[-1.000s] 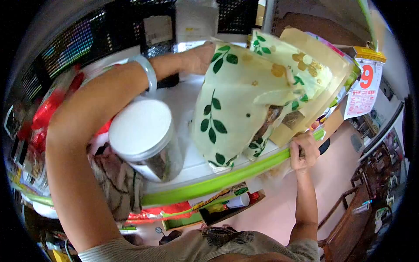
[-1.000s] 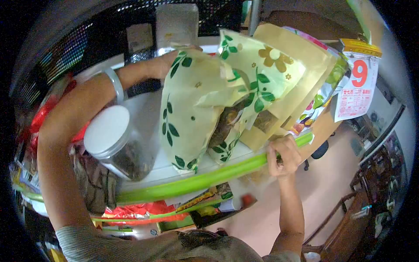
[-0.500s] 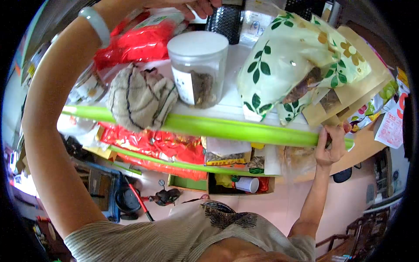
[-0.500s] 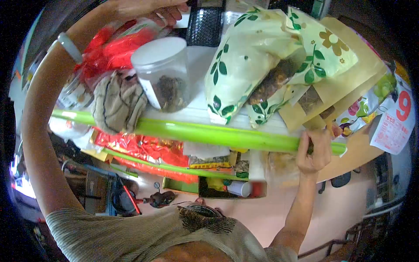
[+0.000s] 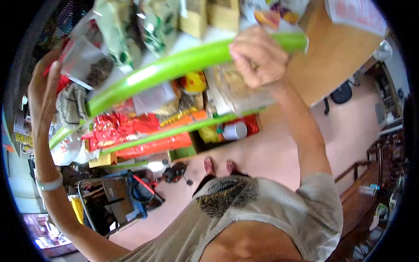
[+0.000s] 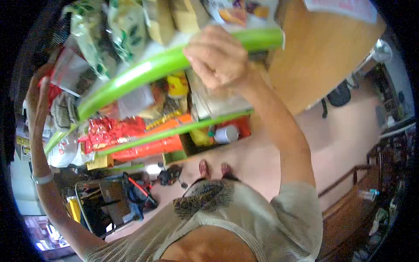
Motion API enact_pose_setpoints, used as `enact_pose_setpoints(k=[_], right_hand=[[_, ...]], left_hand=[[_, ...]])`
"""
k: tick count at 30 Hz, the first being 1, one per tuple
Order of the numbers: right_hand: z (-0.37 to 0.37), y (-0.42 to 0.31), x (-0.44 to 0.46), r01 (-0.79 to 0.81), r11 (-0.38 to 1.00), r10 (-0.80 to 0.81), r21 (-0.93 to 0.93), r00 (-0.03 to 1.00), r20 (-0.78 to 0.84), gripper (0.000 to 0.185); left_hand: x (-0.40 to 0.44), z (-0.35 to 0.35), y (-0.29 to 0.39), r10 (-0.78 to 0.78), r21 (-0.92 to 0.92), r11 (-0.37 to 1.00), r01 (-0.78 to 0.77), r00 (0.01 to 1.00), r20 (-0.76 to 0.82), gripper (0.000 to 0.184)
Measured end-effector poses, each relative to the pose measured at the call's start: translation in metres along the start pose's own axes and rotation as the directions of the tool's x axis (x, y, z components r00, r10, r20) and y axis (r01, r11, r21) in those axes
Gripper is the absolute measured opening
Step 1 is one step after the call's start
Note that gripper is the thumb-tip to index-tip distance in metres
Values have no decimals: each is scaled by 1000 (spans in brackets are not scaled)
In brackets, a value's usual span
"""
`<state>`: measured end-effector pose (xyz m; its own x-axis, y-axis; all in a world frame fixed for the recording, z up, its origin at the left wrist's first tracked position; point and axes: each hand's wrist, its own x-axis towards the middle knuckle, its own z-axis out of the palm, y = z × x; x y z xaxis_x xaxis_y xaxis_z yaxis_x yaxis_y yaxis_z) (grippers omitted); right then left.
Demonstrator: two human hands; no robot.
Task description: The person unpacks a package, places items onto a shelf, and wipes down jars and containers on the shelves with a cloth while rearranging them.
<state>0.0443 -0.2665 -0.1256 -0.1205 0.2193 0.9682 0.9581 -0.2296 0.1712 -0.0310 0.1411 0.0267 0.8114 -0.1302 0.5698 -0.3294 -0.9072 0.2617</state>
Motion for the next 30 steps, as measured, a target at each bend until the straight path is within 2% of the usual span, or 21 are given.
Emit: enact_pose_setpoints(k=[1,2,3,4,5,6,8,9,11,12,13,14,16,19,21,22,25,26,29,30], right_hand=[[-6,-7,-2,10,996,-8,94,1000,-26,20],[-15,-15,-2,-6,995,9,101,1000,-22,19],[-29,-26,-4,-24,993,26,115,1000,-17,19],[-41,-38,-13,-46,991,48,129,999,-11,18],[-51,-50,-25,-139,987,137,79,990,28,17],[-62,-61,-36,-223,974,221,23,973,67,17],[-80,-81,-65,-405,913,408,-50,906,112,15],[-84,-92,-91,-494,867,499,-72,859,117,14],[-83,-113,-140,-666,742,669,-73,729,149,10],[-78,-124,-166,-750,660,744,-51,642,183,6],[-72,-131,-197,-879,464,857,-111,414,307,5],[-65,-134,-234,-947,252,900,-198,154,409,6],[-42,-134,-319,-904,195,851,-380,-37,524,17],[-3,-132,-410,-800,-177,750,-573,-486,448,35],[23,-127,-487,-736,-127,763,-665,-501,409,60],[35,-125,-497,-701,-102,770,-706,-505,390,73],[58,-124,-496,-635,-90,654,-767,-619,435,104],[65,-122,-513,-610,-106,561,-786,-689,459,120],[71,-126,-520,-623,-73,543,-779,-680,493,132],[73,-124,-548,-628,-6,575,-778,-639,511,136]], left_hand=[[-13,3,19,17,8,1000,-17,1000,-3,36],[-25,3,36,184,184,966,-182,983,6,33],[-40,4,53,341,347,875,-336,939,47,31],[-55,4,71,372,440,806,-397,917,145,29],[-70,6,90,396,515,720,-465,885,245,28],[-88,14,110,404,464,720,-515,856,323,28],[-129,35,128,369,258,822,-507,820,436,26],[-142,41,130,472,130,793,-595,737,484,26],[-169,55,131,503,-3,811,-584,696,512,26],[-179,57,124,478,-32,842,-539,717,507,24],[-189,58,119,447,-61,871,-487,737,506,23],[-200,63,113,387,-39,908,-417,800,459,20],[-226,75,102,260,-14,962,-274,893,367,15],[-266,87,93,254,-141,967,-212,852,458,14],[-296,92,93,141,-102,990,-102,844,518,15],[-309,90,91,76,-70,996,-46,846,527,14],[-341,79,88,-140,48,990,136,825,547,13],[-347,77,88,-198,66,979,193,822,534,13],[-361,80,90,-353,95,931,354,797,491,12],[-364,83,92,-386,93,915,391,787,482,12]])
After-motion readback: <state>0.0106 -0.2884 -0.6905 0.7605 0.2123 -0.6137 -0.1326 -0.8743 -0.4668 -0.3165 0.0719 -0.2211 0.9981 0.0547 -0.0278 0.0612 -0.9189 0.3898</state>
